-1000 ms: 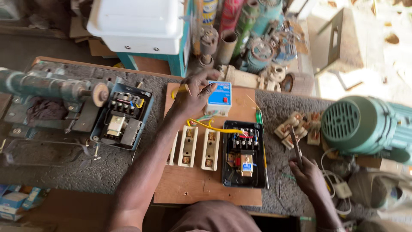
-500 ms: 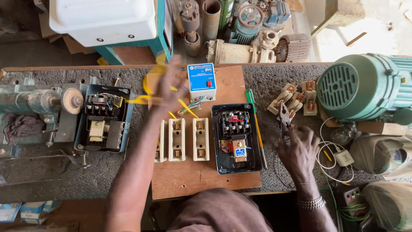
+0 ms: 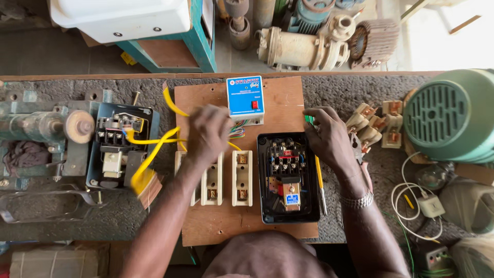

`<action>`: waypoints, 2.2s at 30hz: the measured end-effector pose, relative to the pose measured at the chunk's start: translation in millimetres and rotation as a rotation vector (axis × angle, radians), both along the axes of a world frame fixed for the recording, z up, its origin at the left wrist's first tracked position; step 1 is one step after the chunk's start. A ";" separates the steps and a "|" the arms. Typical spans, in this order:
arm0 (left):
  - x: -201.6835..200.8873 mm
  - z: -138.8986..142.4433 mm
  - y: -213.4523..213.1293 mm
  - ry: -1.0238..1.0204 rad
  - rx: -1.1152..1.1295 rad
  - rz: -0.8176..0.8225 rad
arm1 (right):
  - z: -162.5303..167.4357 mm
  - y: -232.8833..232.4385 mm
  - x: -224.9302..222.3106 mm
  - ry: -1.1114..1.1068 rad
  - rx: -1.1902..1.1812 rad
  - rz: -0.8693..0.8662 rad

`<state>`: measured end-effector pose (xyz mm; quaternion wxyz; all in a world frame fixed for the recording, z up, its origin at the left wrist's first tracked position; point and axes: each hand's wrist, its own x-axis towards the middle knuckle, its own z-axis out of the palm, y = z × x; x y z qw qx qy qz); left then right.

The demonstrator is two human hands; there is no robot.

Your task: The person strips insulation from yellow wires using pliers and connects them to terminals in an open electrical box. They use a screwdriver to tighten connections and adjust wiring within the box.

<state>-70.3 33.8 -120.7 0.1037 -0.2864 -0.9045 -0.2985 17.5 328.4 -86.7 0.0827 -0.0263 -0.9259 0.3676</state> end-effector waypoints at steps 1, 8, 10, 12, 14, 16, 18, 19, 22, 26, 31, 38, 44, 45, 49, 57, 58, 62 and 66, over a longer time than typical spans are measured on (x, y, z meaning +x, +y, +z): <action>6.7 -2.8 6.8 0.068 0.063 -0.085 | -2.6 -0.8 -5.9 -0.046 0.011 -0.030; 22.9 -29.0 64.8 -0.128 -0.453 -0.327 | -23.7 7.9 -27.4 -0.281 0.228 -0.089; 19.3 -32.0 66.8 -0.180 -0.478 -0.389 | -28.9 10.9 -30.9 -0.359 0.241 -0.053; 16.2 -34.1 63.8 -0.222 -0.466 -0.441 | -33.3 13.6 -34.3 -0.393 0.305 0.017; 14.3 -35.9 60.3 -0.221 -0.390 -0.479 | -37.0 15.6 -37.1 -0.431 0.286 0.035; 13.0 -36.9 59.2 -0.177 -0.249 -0.507 | -40.1 16.2 -37.8 -0.426 0.271 0.047; 12.8 -35.6 59.6 -0.162 -0.319 -0.518 | -42.8 15.6 -36.1 -0.381 0.262 0.045; 13.0 -34.0 60.2 -0.154 -0.353 -0.523 | -44.0 15.0 -34.7 -0.365 0.252 0.045; 12.3 -25.2 61.3 -0.245 -0.394 -0.522 | -46.6 13.2 -30.3 -0.332 0.236 0.037; 9.7 -11.4 64.6 -0.285 -0.430 -0.502 | -48.1 11.8 -29.7 -0.315 0.231 0.021; 3.9 -6.6 71.9 -0.492 -0.482 -0.489 | -48.4 11.5 -34.0 -0.345 0.212 0.014; -1.2 -30.0 63.7 -0.500 -0.375 -0.466 | -51.3 11.3 -37.4 -0.342 0.222 0.029; 2.2 -53.3 57.3 -0.222 -0.311 -0.457 | -53.9 12.2 -43.3 -0.361 0.229 0.031; 1.8 -54.4 57.4 -0.203 -0.298 -0.450 | -54.6 12.2 -44.3 -0.369 0.230 0.028; -5.4 -48.8 60.4 -0.251 -0.433 -0.412 | -60.7 13.9 -47.5 -0.354 0.240 0.028; -13.2 -30.7 58.7 -0.302 -0.388 -0.452 | -68.5 18.3 -53.4 -0.304 0.210 0.023; -12.8 -30.1 56.8 -0.237 -0.330 -0.464 | -64.8 16.7 -55.9 -0.286 0.230 0.004; -12.5 -27.3 50.3 -0.060 -0.154 -0.431 | -20.0 10.0 -61.7 -0.408 0.282 -0.086; -3.5 -16.6 40.8 -0.231 0.113 -0.205 | 59.4 28.7 -37.8 -0.275 0.372 -0.112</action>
